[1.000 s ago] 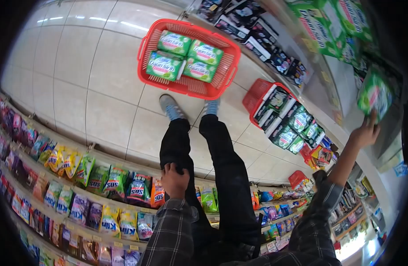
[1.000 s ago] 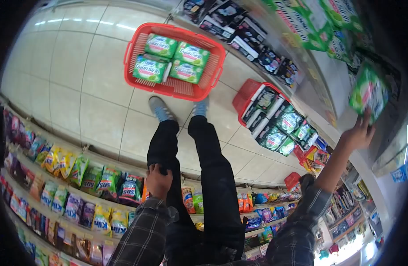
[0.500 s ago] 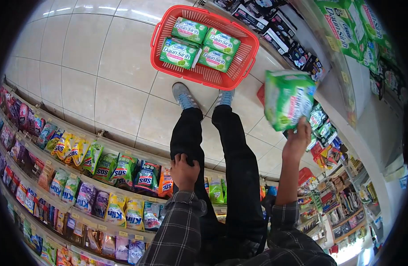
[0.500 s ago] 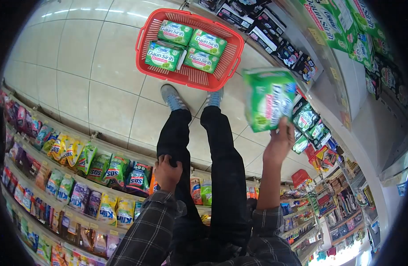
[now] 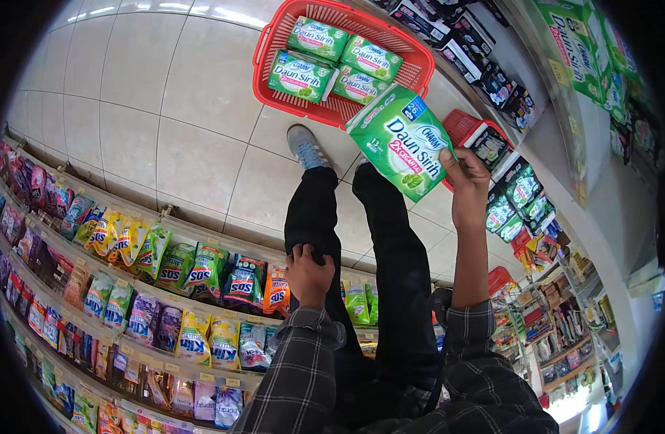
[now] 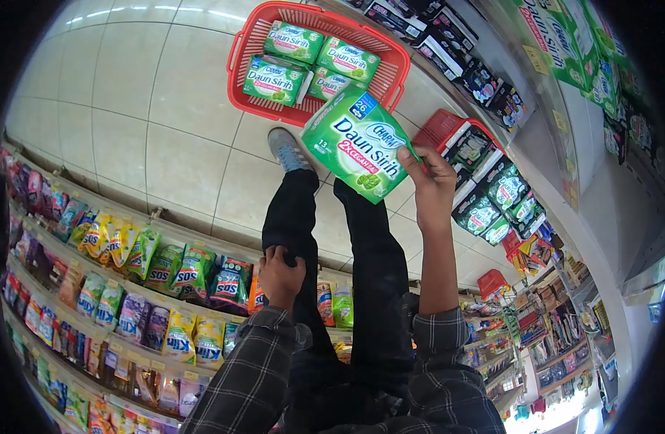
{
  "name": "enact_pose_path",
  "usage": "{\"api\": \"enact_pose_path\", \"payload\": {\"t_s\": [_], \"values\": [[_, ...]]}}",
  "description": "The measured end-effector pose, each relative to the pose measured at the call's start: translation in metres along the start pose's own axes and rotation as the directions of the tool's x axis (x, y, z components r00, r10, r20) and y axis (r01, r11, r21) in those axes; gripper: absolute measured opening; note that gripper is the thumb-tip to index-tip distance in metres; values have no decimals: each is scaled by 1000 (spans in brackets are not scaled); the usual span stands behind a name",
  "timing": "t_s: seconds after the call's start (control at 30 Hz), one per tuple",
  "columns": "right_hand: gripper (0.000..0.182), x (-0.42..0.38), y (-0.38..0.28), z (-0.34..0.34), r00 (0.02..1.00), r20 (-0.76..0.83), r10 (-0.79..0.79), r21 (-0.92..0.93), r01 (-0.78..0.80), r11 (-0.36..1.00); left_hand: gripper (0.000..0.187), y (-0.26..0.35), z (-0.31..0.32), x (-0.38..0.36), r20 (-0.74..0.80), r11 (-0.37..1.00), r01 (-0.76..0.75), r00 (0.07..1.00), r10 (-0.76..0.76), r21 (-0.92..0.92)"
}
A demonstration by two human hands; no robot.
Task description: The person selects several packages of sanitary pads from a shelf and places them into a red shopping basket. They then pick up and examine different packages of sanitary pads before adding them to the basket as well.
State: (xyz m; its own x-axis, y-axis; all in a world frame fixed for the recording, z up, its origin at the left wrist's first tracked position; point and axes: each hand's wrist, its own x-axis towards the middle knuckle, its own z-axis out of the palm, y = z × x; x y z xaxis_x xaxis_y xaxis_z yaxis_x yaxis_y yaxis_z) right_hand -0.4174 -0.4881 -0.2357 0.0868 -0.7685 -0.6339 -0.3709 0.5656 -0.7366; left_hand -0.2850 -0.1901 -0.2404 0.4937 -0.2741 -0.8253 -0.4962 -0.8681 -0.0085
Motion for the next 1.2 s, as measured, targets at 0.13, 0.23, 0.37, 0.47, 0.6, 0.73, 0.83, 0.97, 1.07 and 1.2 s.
{"api": "enact_pose_path", "payload": {"t_s": [0.13, 0.23, 0.37, 0.47, 0.6, 0.73, 0.83, 0.97, 1.07, 1.2], "values": [[14, 3, 4, 7, 1000, 20, -11, -14, 11, 1000, 38, -2, 1, 2, 24, 1000, 7, 1000, -6, -7], [12, 3, 4, 17, 999, 42, -26, -20, 27, 999, 39, -3, 1, 3, 10, 1000, -2, 1000, 2, -9], [11, 1, 5, 26, 997, 77, -31, -65, 36, 997, 39, -3, -3, 5, 21, 1000, 0, 1000, 0, -21], [10, 0, 5, 32, 994, 101, -48, -48, 53, 997, 39, -3, -5, 6, 24, 1000, 3, 1000, -3, -20], [10, 1, 7, 38, 988, 142, -57, -16, 60, 998, 39, -4, -6, 7, 38, 1000, 6, 999, -5, -13], [8, 1, 13, 42, 986, 157, -51, -53, 60, 997, 39, -5, -7, 8, 38, 1000, 8, 999, -8, -12], [8, 0, 16, 44, 985, 159, -70, -48, 79, 996, 40, -5, -7, 8, 31, 1000, 6, 999, -6, -8], [10, -1, 19, 47, 984, 172, -56, -8, 58, 998, 40, -7, -7, 8, 8, 1000, -4, 1000, 4, -12], [11, -4, 19, 46, 985, 163, -57, -24, 62, 998, 40, -8, -11, 6, 8, 999, -1, 1000, 2, -34], [13, -9, -1, 7, 953, -19, -301, -121, 297, 947, 41, -8, -5, 5, -40, 998, -44, 998, 42, -45]]}}
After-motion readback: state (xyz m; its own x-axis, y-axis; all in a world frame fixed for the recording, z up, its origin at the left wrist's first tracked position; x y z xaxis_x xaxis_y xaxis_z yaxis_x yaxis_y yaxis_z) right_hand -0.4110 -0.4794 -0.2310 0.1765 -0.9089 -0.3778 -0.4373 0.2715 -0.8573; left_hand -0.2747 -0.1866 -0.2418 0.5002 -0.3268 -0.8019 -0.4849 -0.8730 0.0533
